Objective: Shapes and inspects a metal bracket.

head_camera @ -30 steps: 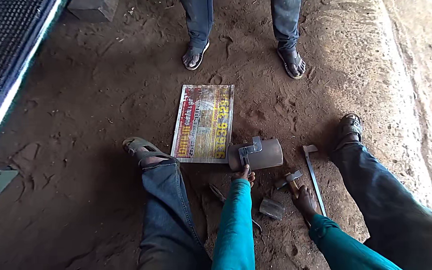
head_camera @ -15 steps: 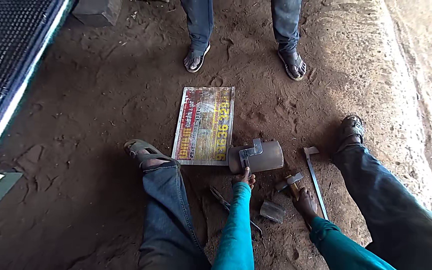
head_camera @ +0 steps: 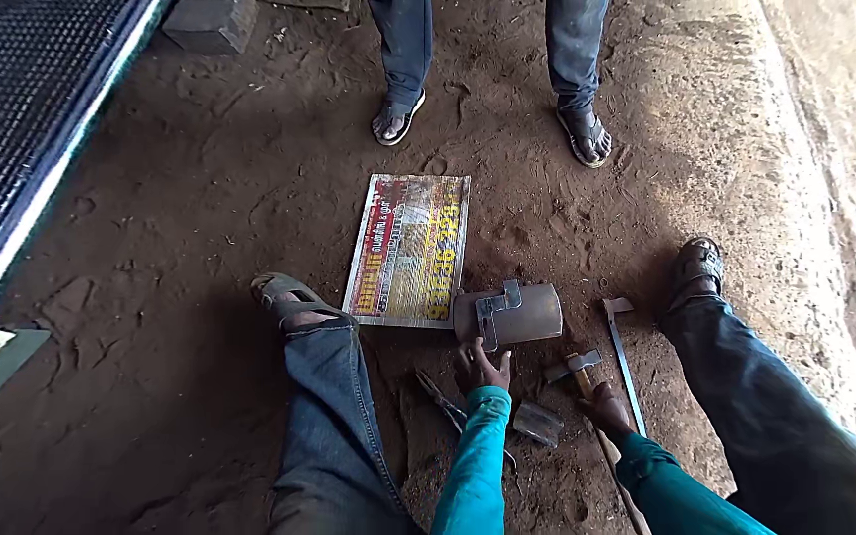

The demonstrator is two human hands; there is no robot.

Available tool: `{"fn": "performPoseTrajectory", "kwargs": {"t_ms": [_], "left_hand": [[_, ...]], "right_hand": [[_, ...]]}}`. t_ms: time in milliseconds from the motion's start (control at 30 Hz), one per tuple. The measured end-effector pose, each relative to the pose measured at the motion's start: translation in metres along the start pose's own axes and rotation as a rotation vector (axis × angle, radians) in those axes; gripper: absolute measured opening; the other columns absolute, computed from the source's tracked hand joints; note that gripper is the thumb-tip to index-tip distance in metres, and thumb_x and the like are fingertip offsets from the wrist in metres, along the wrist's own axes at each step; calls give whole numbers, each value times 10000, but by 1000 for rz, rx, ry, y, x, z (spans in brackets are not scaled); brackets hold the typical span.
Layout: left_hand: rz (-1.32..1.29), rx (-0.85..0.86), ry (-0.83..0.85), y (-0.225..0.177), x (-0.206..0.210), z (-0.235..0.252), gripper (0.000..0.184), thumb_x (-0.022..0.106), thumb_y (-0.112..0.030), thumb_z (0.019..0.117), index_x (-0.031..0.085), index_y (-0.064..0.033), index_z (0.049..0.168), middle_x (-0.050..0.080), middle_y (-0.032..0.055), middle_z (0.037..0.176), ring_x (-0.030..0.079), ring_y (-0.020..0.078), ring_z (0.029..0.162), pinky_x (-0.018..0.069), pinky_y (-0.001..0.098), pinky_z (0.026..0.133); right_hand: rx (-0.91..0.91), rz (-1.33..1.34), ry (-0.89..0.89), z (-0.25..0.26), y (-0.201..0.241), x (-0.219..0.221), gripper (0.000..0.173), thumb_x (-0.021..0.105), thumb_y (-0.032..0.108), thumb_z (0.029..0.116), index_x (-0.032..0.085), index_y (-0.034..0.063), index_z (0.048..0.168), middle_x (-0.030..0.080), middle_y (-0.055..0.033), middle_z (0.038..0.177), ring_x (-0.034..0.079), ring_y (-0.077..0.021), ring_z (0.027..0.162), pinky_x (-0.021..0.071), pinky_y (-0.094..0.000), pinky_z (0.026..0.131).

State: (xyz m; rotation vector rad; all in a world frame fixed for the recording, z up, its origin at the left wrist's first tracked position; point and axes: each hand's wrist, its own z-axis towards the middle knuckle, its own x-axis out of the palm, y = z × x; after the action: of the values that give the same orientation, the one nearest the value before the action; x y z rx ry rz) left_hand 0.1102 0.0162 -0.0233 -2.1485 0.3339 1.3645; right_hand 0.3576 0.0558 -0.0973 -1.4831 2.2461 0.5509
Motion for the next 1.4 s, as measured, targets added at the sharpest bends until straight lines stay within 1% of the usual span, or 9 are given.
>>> {"fn": "performPoseTrajectory", "kwargs": {"t_ms": [300,367,467,667,833,1000,1100,1233,1400], "left_hand": [[-118,198,-41,9,-15,8,425,687,-309,991,678,-50,1328,699,195,1253,680,371,1144,527,535,1004],[-414,178,-149,11,-16,3,276,678,-185,994,737,20,1169,755,197,1023,737,342,907,575,535,861],[-972,-232,84,4,-6,2,312,513,-204,1095,668,66,1121,744,128,901,696,154,671,593,308,646],[-1108,-564,283,4,18,16,423,492,-353,1098,652,36,1143,665,119,847,600,154,626,522,301,586],[-1102,-491,273,16,21,24,325,608,-278,1050,655,18,1177,695,143,959,655,178,734,564,338,659],[-1084,-446,318,26,25,26,301,643,-257,1031,671,10,1167,709,155,1014,658,187,803,549,344,693],[-1019,-411,366,29,23,30,317,640,-256,1033,675,22,1182,710,157,1028,643,176,802,534,330,705],[-945,-360,401,31,21,31,345,633,-255,1039,668,46,1204,710,179,1054,658,203,851,545,350,765],[-976,-351,284,25,34,19,306,625,-245,1043,692,38,1140,713,178,997,648,203,787,543,361,723]], "right_hand": [[-90,583,272,-15,-6,0,259,635,154,965,532,29,1166,576,-66,774,587,-167,593,528,-344,559],[-120,586,273,-26,2,-11,208,644,130,946,541,23,1092,581,-56,742,590,-160,579,529,-335,557],[-158,451,179,-44,12,-22,277,683,164,893,536,31,1087,588,-70,769,604,-183,601,537,-373,584],[-346,135,-33,-130,54,-73,436,688,264,891,568,39,1245,666,-151,968,683,-297,828,563,-521,767],[-1067,355,-595,-212,119,-119,382,687,322,887,610,59,1153,633,23,711,611,-99,558,550,-339,499],[-1688,734,-813,-254,198,-149,168,637,232,1032,559,151,1157,667,34,903,668,-69,757,609,-267,670],[-1384,517,-970,-195,187,-93,168,650,192,978,640,30,1017,666,-52,763,658,-146,633,588,-351,576],[-567,-152,-386,-131,164,-47,276,579,241,1008,575,92,1240,721,-162,925,727,-380,873,564,-574,767],[-461,-142,-391,-129,143,-52,307,586,260,1019,581,93,1277,724,-174,924,724,-395,859,558,-589,748]]}}
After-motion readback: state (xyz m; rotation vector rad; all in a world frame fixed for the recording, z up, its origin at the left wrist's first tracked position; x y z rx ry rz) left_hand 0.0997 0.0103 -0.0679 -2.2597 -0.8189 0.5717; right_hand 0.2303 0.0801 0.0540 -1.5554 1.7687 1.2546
